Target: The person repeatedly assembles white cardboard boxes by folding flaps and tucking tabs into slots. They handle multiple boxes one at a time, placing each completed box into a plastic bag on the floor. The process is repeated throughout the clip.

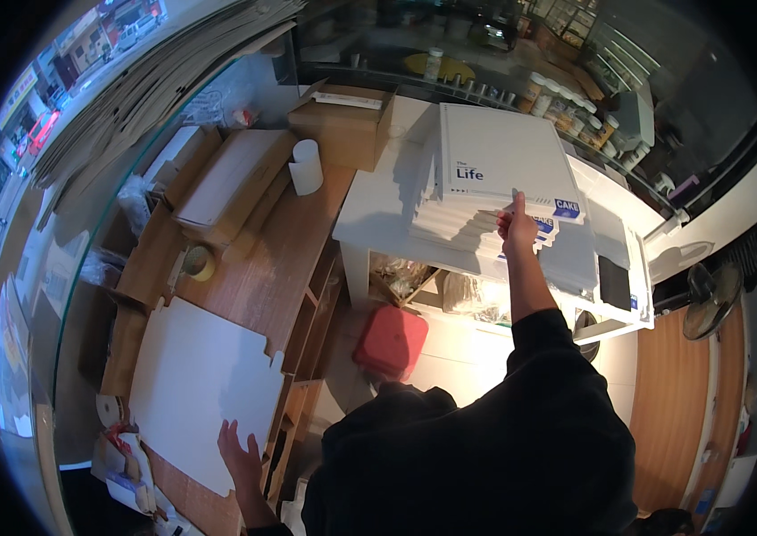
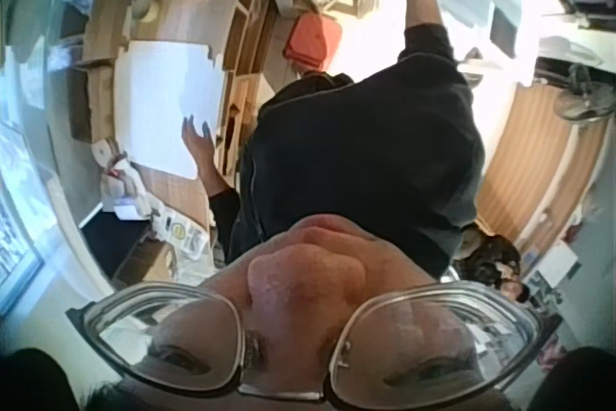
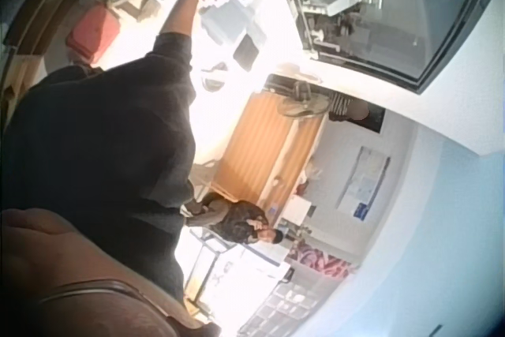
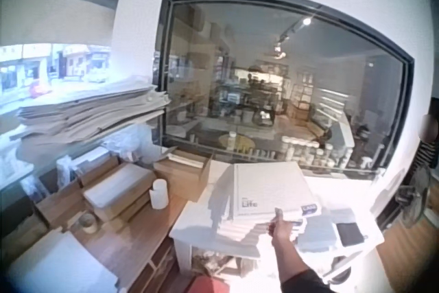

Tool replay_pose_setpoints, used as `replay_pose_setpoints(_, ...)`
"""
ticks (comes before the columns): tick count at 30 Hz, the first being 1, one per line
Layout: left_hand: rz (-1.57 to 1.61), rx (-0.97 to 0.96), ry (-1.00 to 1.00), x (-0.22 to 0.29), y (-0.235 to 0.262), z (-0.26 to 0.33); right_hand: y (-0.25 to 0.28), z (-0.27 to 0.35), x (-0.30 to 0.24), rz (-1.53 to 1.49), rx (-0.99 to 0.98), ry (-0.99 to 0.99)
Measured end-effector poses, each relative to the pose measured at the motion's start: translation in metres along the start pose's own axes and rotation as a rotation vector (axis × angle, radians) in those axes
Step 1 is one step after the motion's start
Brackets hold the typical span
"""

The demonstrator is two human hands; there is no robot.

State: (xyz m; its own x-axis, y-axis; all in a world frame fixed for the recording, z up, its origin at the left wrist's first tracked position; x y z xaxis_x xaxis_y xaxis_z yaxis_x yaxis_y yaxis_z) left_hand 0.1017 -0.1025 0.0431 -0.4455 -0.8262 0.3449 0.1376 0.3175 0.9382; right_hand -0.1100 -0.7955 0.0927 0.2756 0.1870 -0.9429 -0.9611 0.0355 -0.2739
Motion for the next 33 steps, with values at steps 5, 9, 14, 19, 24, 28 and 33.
replay_pose_setpoints(5,0.021,0.007,0.109,-0.035,-0.027,0.034,-0.009,0.014,0.031,-0.161,-0.044,-0.066)
replay_pose_setpoints(9,0.002,0.051,0.113,-0.046,-0.035,0.045,-0.008,-0.005,0.026,0.063,-0.041,-0.060)
replay_pose_setpoints(14,-0.037,0.095,0.097,-0.043,-0.039,0.052,-0.006,-0.020,0.029,0.180,-0.110,-0.240)
replay_pose_setpoints(19,-0.058,0.092,0.113,-0.041,-0.045,0.054,-0.070,0.080,0.088,0.648,-0.338,0.119)
replay_pose_setpoints(24,-0.055,0.240,0.067,-0.046,-0.042,0.057,-0.168,0.359,0.213,0.740,-1.723,0.824)
replay_pose_setpoints(28,-0.043,0.225,0.072,-0.049,-0.041,0.058,-0.183,0.468,0.243,0.590,-2.163,1.282)
replay_pose_setpoints(33,-0.091,0.178,0.083,-0.046,-0.032,0.055,-0.194,0.491,0.245,0.463,-2.355,1.504)
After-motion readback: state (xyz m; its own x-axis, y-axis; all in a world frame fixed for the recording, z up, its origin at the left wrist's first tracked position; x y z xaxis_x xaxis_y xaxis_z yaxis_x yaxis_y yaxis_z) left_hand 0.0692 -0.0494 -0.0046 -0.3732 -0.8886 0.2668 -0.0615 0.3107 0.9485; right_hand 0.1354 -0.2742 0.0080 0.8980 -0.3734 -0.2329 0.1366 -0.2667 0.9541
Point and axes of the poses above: each hand's wrist, its own z-axis away from the middle knuckle, its own y-axis out of the back of the hand, x = y × z, the point moved 6 cm from there along -z, towards the middle knuckle, and after that the axes turned 7 degrees about -z, right-handed, at the moved point
